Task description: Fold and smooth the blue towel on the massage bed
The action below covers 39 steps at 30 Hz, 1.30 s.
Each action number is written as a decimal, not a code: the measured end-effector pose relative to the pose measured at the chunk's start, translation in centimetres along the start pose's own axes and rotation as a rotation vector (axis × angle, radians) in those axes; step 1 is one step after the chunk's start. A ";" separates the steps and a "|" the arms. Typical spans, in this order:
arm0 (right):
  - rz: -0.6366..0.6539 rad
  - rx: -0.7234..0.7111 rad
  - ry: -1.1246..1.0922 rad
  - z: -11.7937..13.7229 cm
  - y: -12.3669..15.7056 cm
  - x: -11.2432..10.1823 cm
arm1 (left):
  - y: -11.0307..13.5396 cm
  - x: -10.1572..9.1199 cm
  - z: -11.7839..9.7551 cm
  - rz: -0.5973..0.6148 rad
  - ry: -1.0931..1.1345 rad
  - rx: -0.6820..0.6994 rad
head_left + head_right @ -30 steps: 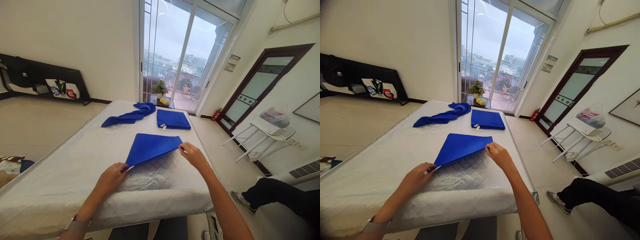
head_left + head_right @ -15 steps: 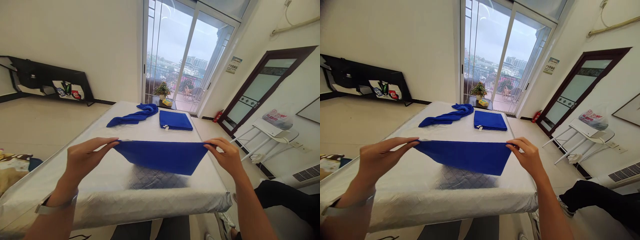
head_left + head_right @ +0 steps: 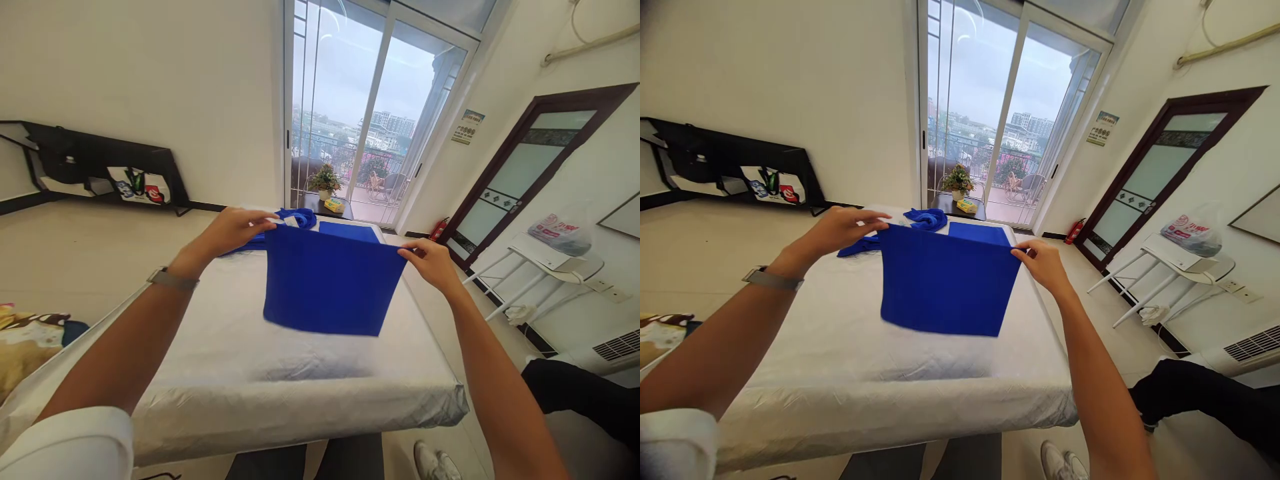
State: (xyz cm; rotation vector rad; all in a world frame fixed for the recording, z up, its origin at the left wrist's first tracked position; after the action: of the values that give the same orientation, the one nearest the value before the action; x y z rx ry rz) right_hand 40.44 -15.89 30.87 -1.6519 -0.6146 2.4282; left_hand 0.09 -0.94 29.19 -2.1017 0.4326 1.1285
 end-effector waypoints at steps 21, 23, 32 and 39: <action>0.366 0.157 -0.007 -3.2 16.0 20.9 | 19.0 18.5 3.7 0.322 0.282 -0.394; 0.359 0.145 0.030 -3.0 16.2 20.8 | 19.0 18.4 4.0 0.285 0.286 -0.496; 0.338 0.136 0.217 -1.9 16.8 21.2 | 19.8 19.4 5.0 0.224 0.377 -0.634; 0.452 0.152 0.271 -0.8 16.4 20.2 | 20.3 19.3 5.1 0.263 0.388 -0.669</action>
State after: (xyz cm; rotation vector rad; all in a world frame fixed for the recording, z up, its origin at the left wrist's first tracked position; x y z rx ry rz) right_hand 35.21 -23.71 6.62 -2.1883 -0.0136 2.3744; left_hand -3.75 -10.79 2.77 -2.9453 0.5810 1.1081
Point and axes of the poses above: each hand's wrist, its own y-axis away from the middle knuckle, its own x-axis out of the palm, z = x × y, the point moved 6 cm from there along -y, towards the middle knuckle, and after that the axes turned 14 degrees about z, right-handed, at the moved point
